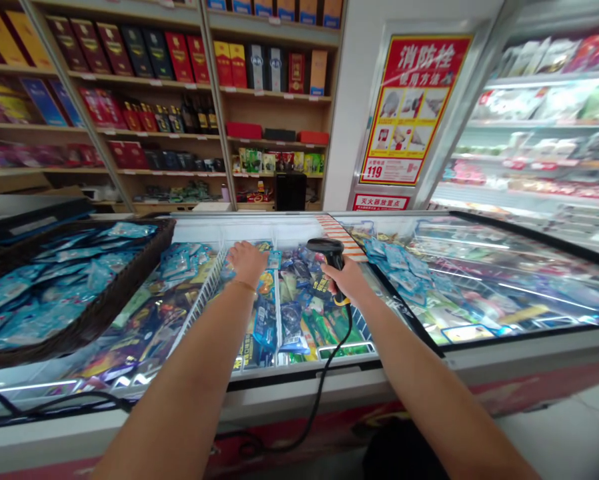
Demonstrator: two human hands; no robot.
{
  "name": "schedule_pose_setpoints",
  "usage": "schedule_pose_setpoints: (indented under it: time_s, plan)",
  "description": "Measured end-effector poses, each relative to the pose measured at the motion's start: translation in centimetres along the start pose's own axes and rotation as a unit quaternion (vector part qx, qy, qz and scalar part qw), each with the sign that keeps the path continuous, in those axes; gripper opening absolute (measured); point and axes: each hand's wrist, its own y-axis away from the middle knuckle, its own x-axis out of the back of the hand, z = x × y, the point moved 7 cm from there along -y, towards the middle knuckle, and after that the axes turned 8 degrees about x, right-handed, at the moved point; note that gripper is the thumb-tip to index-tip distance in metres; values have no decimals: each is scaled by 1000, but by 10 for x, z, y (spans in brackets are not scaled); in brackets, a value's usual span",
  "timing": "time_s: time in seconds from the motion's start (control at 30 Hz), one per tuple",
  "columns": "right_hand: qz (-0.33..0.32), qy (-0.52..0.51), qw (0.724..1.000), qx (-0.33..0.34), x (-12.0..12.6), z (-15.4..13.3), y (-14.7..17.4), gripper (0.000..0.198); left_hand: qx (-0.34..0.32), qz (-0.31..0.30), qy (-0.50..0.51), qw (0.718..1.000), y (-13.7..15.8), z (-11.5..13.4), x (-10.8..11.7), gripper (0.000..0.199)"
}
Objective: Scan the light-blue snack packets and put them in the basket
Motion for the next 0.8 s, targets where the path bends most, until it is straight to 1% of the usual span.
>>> schedule_pose_setpoints:
  time_s: [0.07,0.13,0.2,0.3,0.37,0.43,0.57,0.63,0.67,0.73,0.77,0.8]
  plan:
    - [1,5,1000,-1,-1,-2,2,23,46,-40,9,998,2,-6,-6,57]
    - [-3,14,1000,-5,-3,-4,4,24,65,-59,24,996,3,-8,-8,54]
    - [-7,20,1000,-7,-4,-5,5,24,61,-65,28,996,4,-7,-8,55]
    - [-9,20,1000,0,-5,-4,5,23,28,-95,8,995,7,-3,-12,58]
    - [-13,25,1000,6,-5,-1,4,23,15,-102,9,995,8,-2,-13,54]
    - [-19,38,999,8,-6,2,3,24,21,-94,45,994,6,-4,-13,50]
    - [-24,53,998,13,-8,7,3,23,23,-78,182,980,-2,-7,-11,37]
    - [-24,58,998,17,-8,8,3,23,28,-71,260,962,-5,-8,-12,28]
    - [-24,61,998,20,-8,8,3,24,39,-75,313,946,-6,-9,-14,26]
    - [-26,68,997,27,-8,8,4,25,64,-99,429,895,-6,-9,-21,23]
    - [-28,72,997,33,-8,6,5,26,72,-117,473,870,-5,-8,-26,23]
    - [-31,75,996,40,-9,5,6,26,75,-135,500,852,-4,-6,-30,22]
